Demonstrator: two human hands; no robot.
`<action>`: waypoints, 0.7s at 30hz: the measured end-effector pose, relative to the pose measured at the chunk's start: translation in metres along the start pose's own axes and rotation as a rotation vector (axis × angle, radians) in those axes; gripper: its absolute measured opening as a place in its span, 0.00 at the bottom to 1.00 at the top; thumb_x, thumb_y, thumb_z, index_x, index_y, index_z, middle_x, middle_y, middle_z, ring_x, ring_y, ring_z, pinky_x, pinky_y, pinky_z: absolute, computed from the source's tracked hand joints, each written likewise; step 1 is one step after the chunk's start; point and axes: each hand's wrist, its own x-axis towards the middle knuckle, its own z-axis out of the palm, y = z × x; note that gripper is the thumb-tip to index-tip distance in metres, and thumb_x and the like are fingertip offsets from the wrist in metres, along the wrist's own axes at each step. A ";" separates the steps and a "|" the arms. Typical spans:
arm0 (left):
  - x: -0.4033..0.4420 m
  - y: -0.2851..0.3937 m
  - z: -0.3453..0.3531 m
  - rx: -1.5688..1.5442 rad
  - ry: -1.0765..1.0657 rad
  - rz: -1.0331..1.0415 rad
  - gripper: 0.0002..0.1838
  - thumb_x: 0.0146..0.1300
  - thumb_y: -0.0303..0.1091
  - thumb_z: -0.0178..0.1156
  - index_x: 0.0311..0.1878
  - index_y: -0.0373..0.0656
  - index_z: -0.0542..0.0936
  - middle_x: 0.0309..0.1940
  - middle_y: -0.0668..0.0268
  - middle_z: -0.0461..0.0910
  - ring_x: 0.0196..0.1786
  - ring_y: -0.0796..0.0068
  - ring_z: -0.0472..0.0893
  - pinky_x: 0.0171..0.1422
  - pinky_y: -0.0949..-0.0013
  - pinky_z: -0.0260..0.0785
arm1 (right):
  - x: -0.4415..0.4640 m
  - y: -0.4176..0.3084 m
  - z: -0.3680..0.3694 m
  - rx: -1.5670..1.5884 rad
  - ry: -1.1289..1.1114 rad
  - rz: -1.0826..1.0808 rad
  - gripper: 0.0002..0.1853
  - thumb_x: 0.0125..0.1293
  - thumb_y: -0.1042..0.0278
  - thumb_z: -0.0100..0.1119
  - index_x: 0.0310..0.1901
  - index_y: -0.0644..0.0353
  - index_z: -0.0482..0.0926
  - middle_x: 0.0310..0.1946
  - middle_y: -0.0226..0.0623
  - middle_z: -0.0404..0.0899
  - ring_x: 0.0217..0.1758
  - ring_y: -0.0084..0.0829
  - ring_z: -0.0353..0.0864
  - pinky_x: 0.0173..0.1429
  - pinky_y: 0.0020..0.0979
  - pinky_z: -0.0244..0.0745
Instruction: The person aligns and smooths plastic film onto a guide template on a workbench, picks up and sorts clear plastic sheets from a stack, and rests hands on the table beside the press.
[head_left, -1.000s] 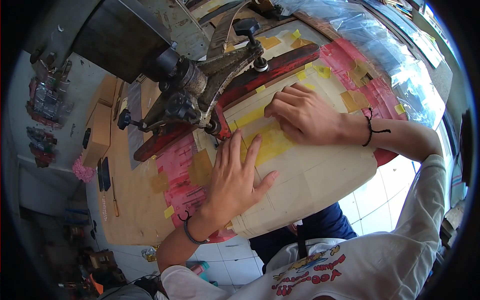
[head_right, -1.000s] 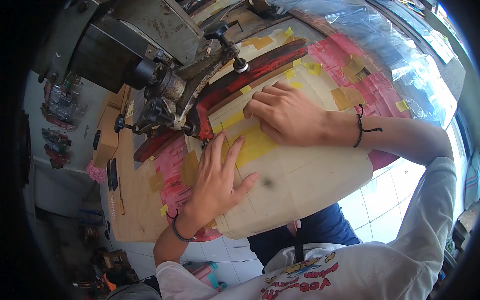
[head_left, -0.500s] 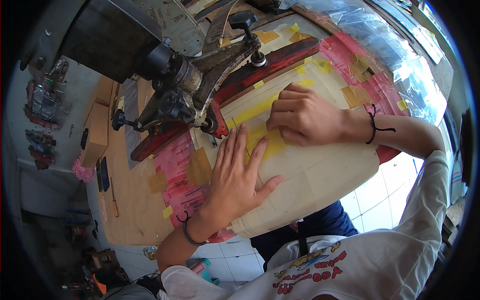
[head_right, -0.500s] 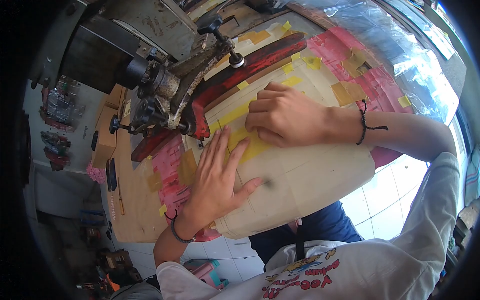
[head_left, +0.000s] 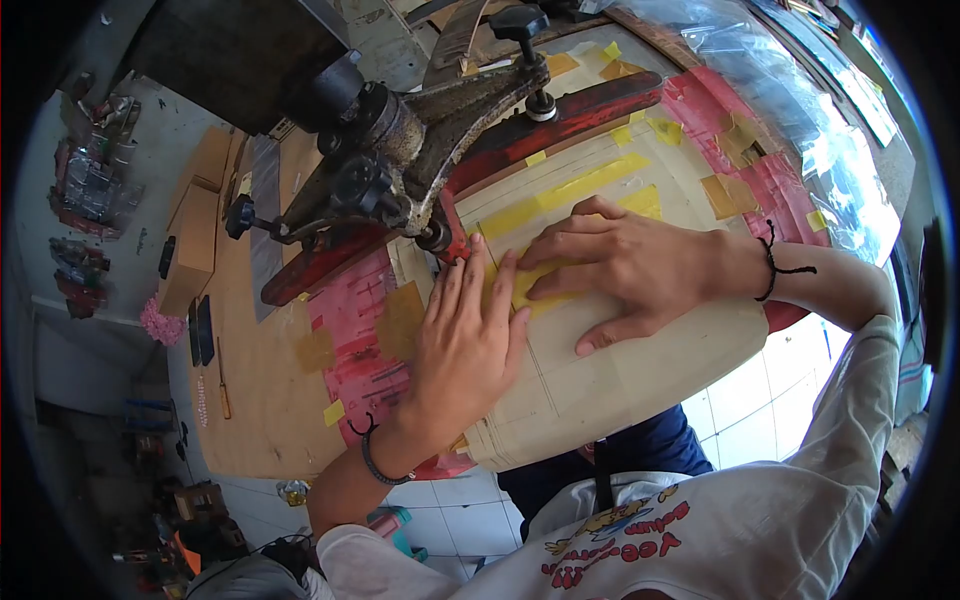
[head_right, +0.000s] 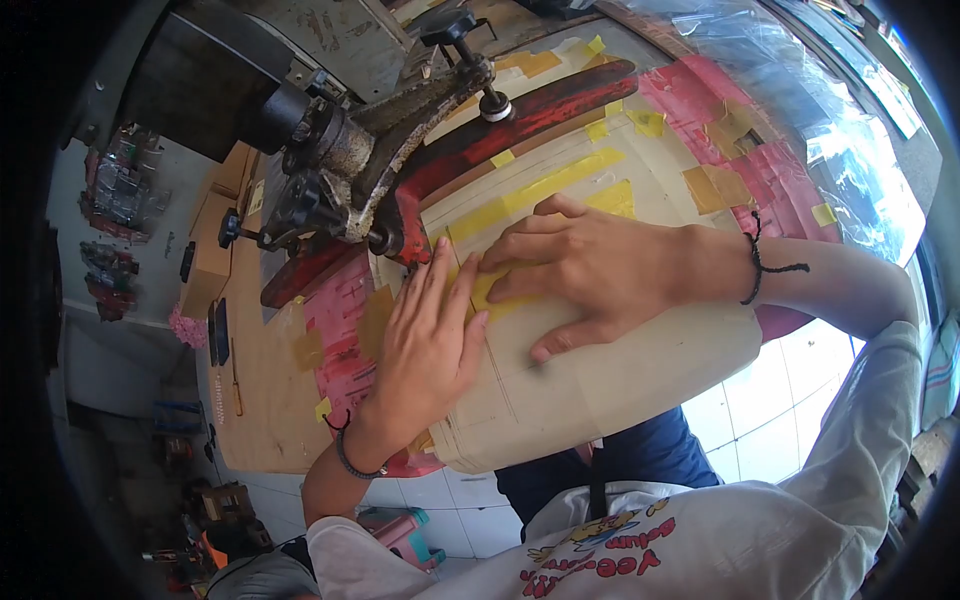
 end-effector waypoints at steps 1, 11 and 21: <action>0.000 0.000 0.000 0.029 0.004 -0.009 0.30 0.73 0.39 0.58 0.73 0.32 0.69 0.72 0.33 0.65 0.74 0.35 0.68 0.78 0.46 0.60 | 0.000 -0.002 0.002 -0.023 -0.009 0.016 0.30 0.65 0.45 0.68 0.61 0.57 0.79 0.66 0.41 0.75 0.68 0.44 0.73 0.71 0.54 0.62; 0.000 0.010 0.000 -0.008 0.005 0.008 0.35 0.72 0.44 0.62 0.71 0.24 0.69 0.72 0.34 0.66 0.76 0.38 0.67 0.79 0.50 0.61 | -0.004 0.000 0.010 -0.028 0.063 -0.034 0.22 0.67 0.48 0.67 0.51 0.59 0.83 0.60 0.41 0.81 0.64 0.43 0.79 0.67 0.48 0.69; -0.002 0.005 -0.003 0.054 -0.042 0.008 0.36 0.74 0.46 0.59 0.73 0.26 0.67 0.74 0.36 0.65 0.77 0.42 0.66 0.81 0.50 0.58 | -0.001 0.002 0.012 0.056 0.109 -0.151 0.18 0.69 0.55 0.64 0.49 0.63 0.83 0.55 0.44 0.84 0.62 0.42 0.80 0.66 0.47 0.70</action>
